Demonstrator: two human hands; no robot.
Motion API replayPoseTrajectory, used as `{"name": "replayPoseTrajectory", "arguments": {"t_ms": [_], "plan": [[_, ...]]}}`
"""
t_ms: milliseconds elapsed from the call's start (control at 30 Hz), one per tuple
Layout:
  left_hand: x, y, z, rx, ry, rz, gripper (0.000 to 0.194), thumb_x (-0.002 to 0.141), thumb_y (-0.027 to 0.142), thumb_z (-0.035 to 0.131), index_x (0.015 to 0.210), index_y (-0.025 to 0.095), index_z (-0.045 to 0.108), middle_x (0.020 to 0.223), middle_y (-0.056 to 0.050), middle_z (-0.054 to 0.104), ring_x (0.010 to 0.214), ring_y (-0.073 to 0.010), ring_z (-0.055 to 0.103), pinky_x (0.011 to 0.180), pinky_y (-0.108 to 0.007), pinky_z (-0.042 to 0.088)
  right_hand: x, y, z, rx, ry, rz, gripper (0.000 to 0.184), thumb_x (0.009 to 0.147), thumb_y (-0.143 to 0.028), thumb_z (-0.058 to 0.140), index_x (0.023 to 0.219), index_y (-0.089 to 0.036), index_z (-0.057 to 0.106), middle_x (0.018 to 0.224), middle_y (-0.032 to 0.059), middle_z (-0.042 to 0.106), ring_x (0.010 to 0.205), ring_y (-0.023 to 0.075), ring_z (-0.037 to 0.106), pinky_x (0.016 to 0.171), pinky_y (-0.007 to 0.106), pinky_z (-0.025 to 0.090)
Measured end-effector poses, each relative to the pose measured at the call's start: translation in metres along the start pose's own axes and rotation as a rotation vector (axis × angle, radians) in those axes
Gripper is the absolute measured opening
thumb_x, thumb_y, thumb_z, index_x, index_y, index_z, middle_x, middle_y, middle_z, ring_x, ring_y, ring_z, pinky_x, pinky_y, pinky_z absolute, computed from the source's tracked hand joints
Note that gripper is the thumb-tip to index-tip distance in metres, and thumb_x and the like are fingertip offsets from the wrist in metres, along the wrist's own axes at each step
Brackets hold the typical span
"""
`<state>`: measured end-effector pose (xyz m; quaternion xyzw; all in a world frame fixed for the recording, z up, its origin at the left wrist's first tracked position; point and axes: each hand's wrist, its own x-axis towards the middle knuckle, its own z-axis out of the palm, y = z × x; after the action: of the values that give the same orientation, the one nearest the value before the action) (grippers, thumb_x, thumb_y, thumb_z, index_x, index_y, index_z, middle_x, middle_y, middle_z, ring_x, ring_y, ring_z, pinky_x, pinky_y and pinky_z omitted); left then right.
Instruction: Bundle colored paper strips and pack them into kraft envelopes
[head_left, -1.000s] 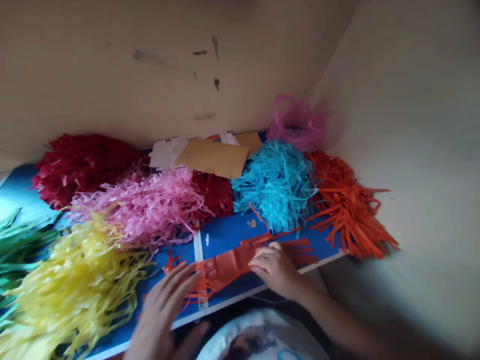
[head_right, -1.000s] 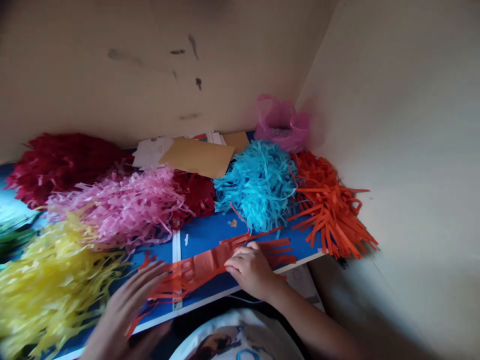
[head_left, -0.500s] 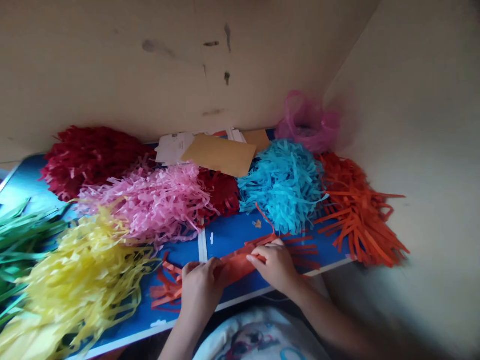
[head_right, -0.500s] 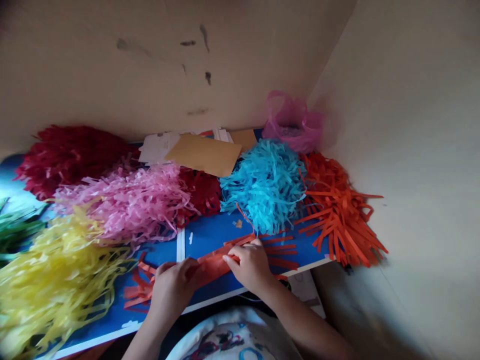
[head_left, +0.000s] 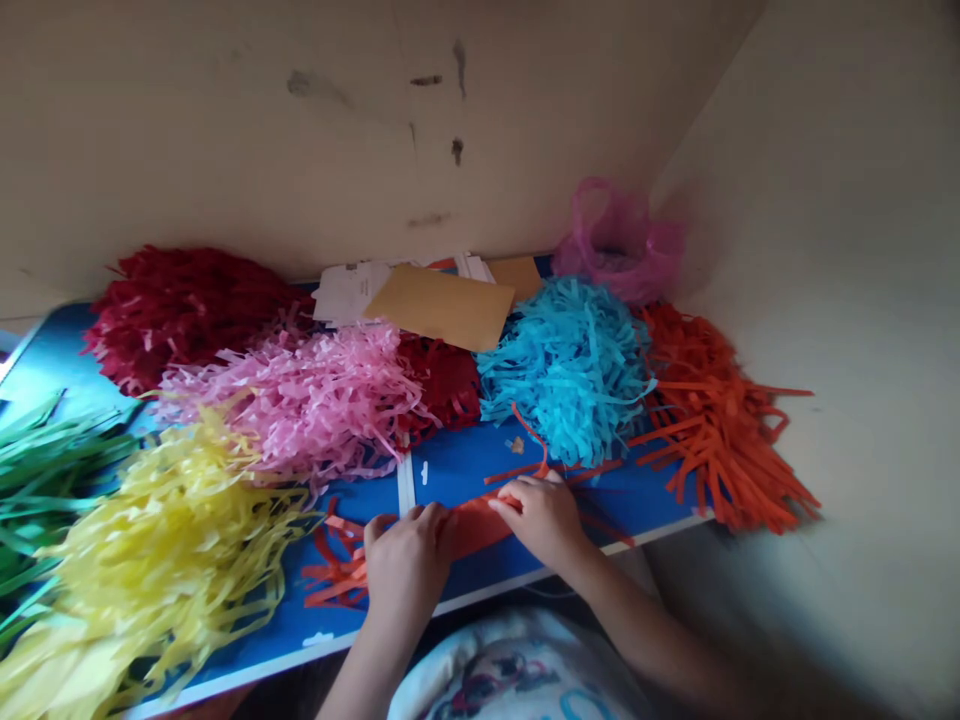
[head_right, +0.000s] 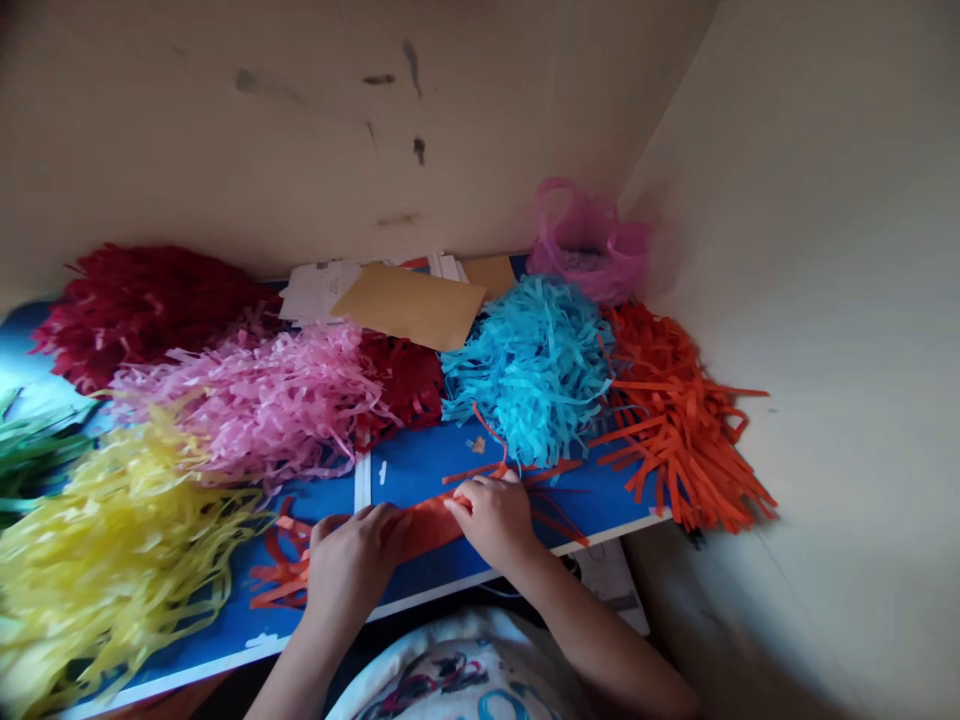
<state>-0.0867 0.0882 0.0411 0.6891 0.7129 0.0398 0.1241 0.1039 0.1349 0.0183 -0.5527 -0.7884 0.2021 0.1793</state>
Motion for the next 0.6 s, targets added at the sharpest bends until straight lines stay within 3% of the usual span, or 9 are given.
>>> {"name": "replayPoseTrajectory", "arguments": {"t_ms": [333,467,533,600], "plan": [[0.001,0.004,0.001,0.068,-0.012,-0.029,0.034,0.096,0.036,0.042,0.08,0.021,0.069,0.065,-0.004,0.072,0.064,-0.0206,0.065,0.081,-0.039,0.032,0.003,-0.001,0.002,-0.063,0.017,-0.02,0.026,0.085,-0.028,0.07,0.062,-0.021,0.06,0.063,-0.0036,0.07,0.059,0.0136,0.063,0.072,0.03,0.034],[0.004,0.001,0.003,0.083,0.142,0.055,0.021,0.093,0.03,0.05,0.089,0.022,0.069,0.086,-0.007,0.073,0.085,-0.0254,0.064,0.083,-0.041,0.035,-0.002,0.003,-0.02,-0.136,0.143,0.05,0.015,0.085,-0.026,0.07,0.073,-0.02,0.062,0.075,0.0042,0.071,0.07,0.0198,0.063,0.074,0.034,0.033],[0.005,0.0,0.003,0.087,0.219,0.193,0.017,0.09,0.021,0.053,0.09,0.025,0.07,0.096,-0.006,0.071,0.091,-0.026,0.061,0.088,-0.043,0.035,-0.01,0.002,-0.031,-0.157,0.207,-0.039,0.002,0.089,-0.022,0.063,0.087,-0.021,0.063,0.087,0.0079,0.071,0.081,0.0229,0.062,0.079,0.036,0.033],[0.005,0.0,0.0,0.104,0.196,0.337,0.023,0.088,0.013,0.052,0.088,0.026,0.071,0.093,-0.005,0.07,0.089,-0.0247,0.059,0.091,-0.043,0.036,-0.017,0.003,-0.035,-0.12,0.105,-0.296,0.009,0.088,-0.017,0.058,0.095,-0.021,0.062,0.095,0.0076,0.07,0.089,0.0231,0.061,0.085,0.038,0.034]]}}
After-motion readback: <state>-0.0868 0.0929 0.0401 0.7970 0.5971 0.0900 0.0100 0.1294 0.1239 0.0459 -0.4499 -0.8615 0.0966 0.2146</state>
